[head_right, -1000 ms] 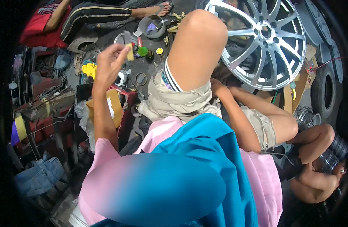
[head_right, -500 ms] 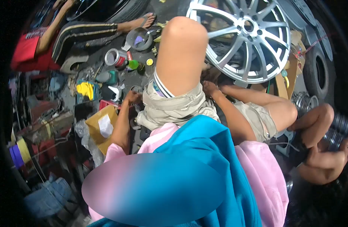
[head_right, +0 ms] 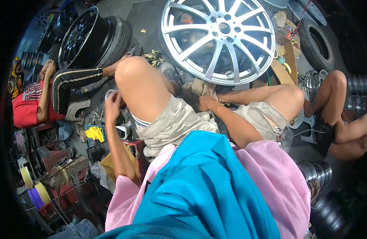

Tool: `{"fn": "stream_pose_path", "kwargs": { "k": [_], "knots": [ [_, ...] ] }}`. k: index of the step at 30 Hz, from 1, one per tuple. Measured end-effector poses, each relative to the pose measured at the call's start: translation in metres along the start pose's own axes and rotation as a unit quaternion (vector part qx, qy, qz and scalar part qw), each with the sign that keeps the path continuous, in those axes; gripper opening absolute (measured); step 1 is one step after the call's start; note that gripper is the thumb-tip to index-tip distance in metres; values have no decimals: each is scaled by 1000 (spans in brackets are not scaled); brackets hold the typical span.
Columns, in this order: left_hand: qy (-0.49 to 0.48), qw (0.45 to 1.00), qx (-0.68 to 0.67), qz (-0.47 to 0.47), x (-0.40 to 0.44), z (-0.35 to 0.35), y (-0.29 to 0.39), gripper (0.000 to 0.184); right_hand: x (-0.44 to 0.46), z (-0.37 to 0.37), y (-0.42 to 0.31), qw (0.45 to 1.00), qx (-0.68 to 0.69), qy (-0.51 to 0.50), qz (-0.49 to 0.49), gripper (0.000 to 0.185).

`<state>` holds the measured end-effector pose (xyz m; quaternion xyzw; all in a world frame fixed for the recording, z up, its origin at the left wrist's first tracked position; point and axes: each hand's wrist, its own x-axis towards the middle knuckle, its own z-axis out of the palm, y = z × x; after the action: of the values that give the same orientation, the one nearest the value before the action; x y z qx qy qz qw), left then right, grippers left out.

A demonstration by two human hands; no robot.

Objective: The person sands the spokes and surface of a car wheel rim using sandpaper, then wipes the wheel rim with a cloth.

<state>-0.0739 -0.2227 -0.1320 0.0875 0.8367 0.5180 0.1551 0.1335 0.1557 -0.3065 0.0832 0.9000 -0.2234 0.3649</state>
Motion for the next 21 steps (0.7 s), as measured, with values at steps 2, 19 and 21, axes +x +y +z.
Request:
{"fn": "stream_pose_path", "kwargs": {
  "k": [2, 19, 21],
  "knots": [
    [18, 1000, -18, 14, -9, -10, 61, 27, -12, -11, -11, 1000, 17, 4, 7, 34],
    [-92, 977, 17, 194, -43, 63, 253, 22, -217, -155, -87, 881, 423, 61, -203, 32],
    [-257, 933, 114, 226, -45, 94, 263, 37, -238, -172, -91, 754, 609, 48, -242, 31]
  ]
}}
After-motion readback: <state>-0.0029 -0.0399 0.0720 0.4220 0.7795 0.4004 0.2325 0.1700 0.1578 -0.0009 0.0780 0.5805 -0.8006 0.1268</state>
